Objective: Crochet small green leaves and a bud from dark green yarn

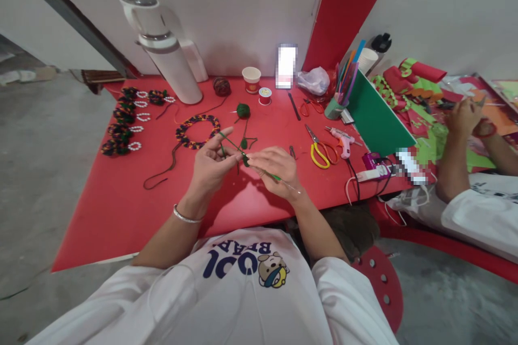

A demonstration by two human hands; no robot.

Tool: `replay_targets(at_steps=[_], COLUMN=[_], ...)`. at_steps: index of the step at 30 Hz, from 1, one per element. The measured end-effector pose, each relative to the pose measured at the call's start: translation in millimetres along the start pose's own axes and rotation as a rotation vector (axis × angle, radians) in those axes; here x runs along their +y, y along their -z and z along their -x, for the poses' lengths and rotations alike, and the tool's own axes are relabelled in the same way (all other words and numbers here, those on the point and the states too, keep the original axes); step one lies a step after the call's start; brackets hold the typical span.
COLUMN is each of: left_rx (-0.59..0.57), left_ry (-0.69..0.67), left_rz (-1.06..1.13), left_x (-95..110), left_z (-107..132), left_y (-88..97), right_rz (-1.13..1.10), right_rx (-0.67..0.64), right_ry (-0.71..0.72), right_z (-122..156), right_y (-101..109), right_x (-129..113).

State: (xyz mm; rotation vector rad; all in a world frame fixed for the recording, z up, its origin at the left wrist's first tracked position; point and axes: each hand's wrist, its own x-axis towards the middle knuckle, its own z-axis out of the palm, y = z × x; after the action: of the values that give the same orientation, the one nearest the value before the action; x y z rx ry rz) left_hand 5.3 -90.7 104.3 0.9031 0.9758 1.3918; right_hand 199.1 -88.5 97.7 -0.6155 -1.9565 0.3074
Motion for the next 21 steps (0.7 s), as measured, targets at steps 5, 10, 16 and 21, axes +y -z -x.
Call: replay_targets(at_steps=[5,10,16,21], left_rx=[0.037,0.041,0.039,0.093], left_ry=[-0.013,-0.015,-0.005,-0.086], left_rz=[-0.028,-0.064,-0.102,-0.121], left_x=[2.7,1.1,2.4,5.8], left_z=[1.7,2.2,2.5,7.4], left_y=[-2.5,-1.4,-1.6,-10.2], right_rz=[0.090,0.039,0.077,0.207], right_rx=[-0.006,-0.010,-0.022,0.047], right_ry=[0.032,0.029,0.013,0.065], right_z=[3.0,0.4,2.9,8.7], right_y=[-2.1,1.0,4.3,-5.9], right_x=[0.2,0.1,-0.9,-3.1])
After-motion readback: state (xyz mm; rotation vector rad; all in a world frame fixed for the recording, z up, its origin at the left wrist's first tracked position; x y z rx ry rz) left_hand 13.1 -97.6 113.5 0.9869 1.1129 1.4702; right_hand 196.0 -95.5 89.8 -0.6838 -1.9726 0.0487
